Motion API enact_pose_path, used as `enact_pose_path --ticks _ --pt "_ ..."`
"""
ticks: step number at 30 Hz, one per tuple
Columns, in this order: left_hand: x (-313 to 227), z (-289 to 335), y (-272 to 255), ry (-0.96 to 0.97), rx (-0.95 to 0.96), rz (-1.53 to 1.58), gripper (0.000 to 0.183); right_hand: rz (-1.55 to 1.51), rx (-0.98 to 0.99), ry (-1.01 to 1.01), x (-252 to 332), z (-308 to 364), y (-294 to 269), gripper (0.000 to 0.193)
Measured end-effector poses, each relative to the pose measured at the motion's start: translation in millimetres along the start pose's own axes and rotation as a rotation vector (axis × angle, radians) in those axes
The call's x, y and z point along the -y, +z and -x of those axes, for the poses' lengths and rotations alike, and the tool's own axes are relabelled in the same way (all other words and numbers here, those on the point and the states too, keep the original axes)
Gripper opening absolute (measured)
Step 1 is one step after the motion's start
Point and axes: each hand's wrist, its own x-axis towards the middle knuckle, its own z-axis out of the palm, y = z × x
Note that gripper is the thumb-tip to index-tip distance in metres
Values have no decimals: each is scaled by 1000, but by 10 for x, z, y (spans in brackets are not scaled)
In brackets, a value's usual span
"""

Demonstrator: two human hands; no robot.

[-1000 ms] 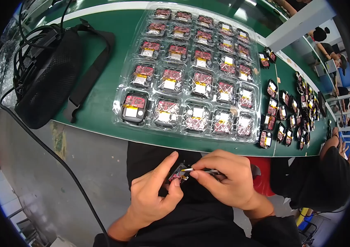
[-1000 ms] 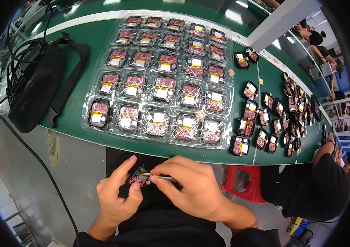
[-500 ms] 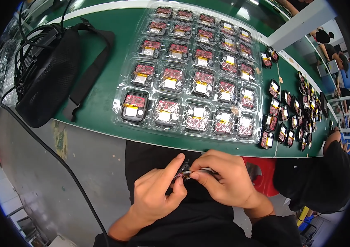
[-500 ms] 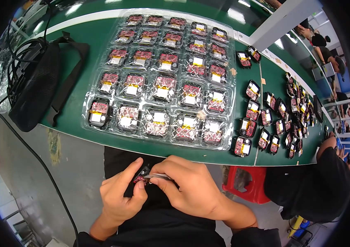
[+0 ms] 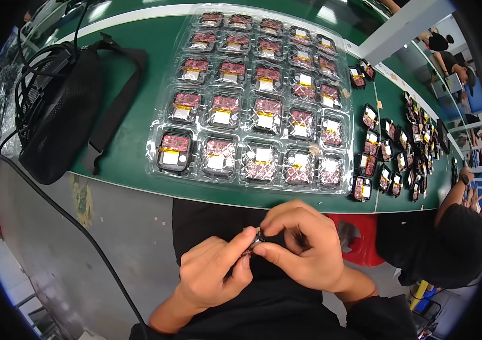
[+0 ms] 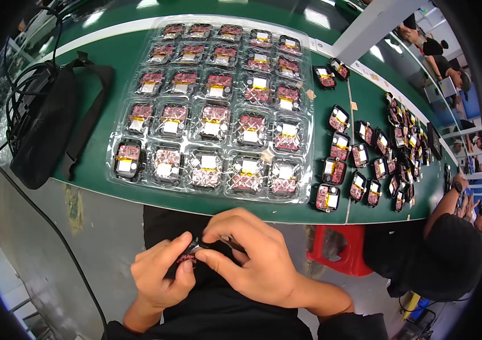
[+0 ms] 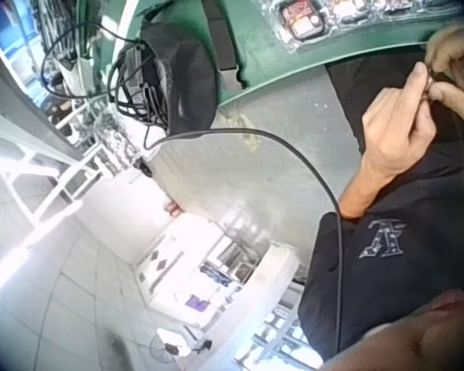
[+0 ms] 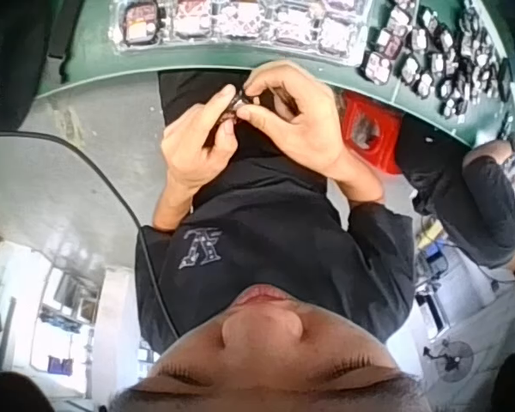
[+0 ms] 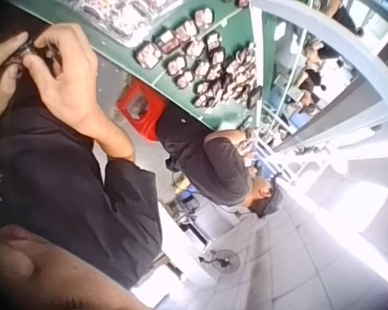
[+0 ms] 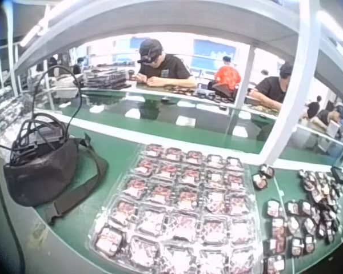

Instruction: The person is assembling internal electronic components of a smartwatch at a factory workbench.

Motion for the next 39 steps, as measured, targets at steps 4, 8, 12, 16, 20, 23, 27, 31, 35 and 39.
enact_pose_path --ticks 4,8,12,16,20,23,27,31,35,39 --pt "3 -11 -20 62 19 15 39 26 118 -17 -44 33 -64 24" --pt "-58 -19 31 67 101 0 43 33 106 41 21 88 -134 20" --pt "-68 17 38 71 114 -3 43 35 104 -21 -8 148 -72 23" --pt "-82 68 107 -12 122 10 41 65 87 -2 -15 189 -114 22" --pt "-204 10 64 -99 200 -17 33 108 67 -78 -6 205 -270 21" --pt "-264 -54 77 -143 116 18 21 187 -15 -261 -58 217 -250 26" --pt "-278 -14 13 -188 98 -24 17 90 47 -220 -122 234 -204 22" --pt "-272 -36 -4 -174 78 -42 16 84 34 -268 91 139 -295 16" --pt "-228 -56 -24 -184 100 -25 15 -34 109 -221 81 131 -322 12" --pt "-146 -94 -48 -145 183 104 22 -46 83 -211 47 130 -371 12"
